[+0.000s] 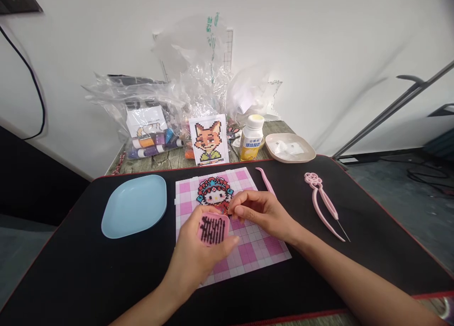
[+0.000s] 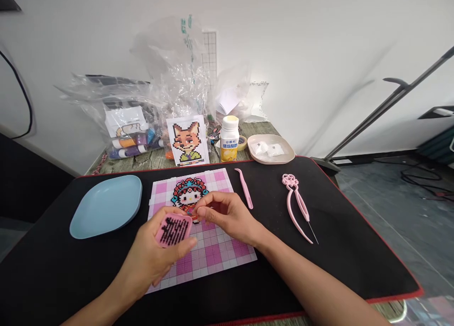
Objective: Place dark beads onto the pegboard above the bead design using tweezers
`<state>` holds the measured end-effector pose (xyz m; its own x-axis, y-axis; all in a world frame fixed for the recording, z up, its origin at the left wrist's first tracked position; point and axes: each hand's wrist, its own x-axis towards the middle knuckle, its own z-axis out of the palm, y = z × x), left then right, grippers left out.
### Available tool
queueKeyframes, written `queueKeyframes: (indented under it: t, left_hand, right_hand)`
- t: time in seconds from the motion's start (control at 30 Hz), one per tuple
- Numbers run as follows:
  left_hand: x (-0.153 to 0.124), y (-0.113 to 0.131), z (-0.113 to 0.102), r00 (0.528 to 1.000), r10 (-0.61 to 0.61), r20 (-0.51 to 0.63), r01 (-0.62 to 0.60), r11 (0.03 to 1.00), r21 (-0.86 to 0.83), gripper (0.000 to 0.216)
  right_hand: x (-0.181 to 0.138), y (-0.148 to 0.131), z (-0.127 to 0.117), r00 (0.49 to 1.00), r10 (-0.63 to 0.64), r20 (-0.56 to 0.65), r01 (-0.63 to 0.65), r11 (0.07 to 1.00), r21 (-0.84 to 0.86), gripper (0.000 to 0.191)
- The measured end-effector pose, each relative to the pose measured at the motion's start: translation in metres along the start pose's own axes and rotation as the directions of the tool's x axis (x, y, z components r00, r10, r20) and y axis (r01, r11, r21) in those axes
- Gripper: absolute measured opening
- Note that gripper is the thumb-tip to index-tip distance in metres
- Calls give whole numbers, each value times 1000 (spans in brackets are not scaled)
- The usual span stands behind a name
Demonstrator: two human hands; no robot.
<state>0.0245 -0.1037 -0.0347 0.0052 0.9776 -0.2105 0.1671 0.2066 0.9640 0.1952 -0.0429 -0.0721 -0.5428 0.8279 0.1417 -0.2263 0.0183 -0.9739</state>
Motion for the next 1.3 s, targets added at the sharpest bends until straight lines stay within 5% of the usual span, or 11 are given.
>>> queueKeyframes:
  t: [0.17, 0.37, 0.67, 1.07, 1.3]
  left_hand:
    - [1, 3, -3, 995, 68, -72, -68, 998, -3, 30]
    - [-6, 9, -1, 990, -9, -142, -3, 996, -87, 36]
    - [-4, 5, 0, 987, -61, 149, 96, 965, -243, 50]
    - [-1, -3, 4, 969, -40, 245, 111, 952, -285, 56]
    - [-7, 2, 7, 990, -31, 135, 58, 977, -207, 40]
  right_hand:
    - [0, 1, 0, 1000, 16, -22, -17, 1000, -14, 20]
    - [-1, 0, 1, 1000, 15, -22, -16, 1000, -26, 19]
    - [0, 0, 3, 997, 67, 44, -69, 997, 37, 24]
    - [0, -2, 6, 982, 170, 82, -177, 981, 78, 32]
    - [1, -2, 7, 979, 185, 86, -192, 978, 80, 30]
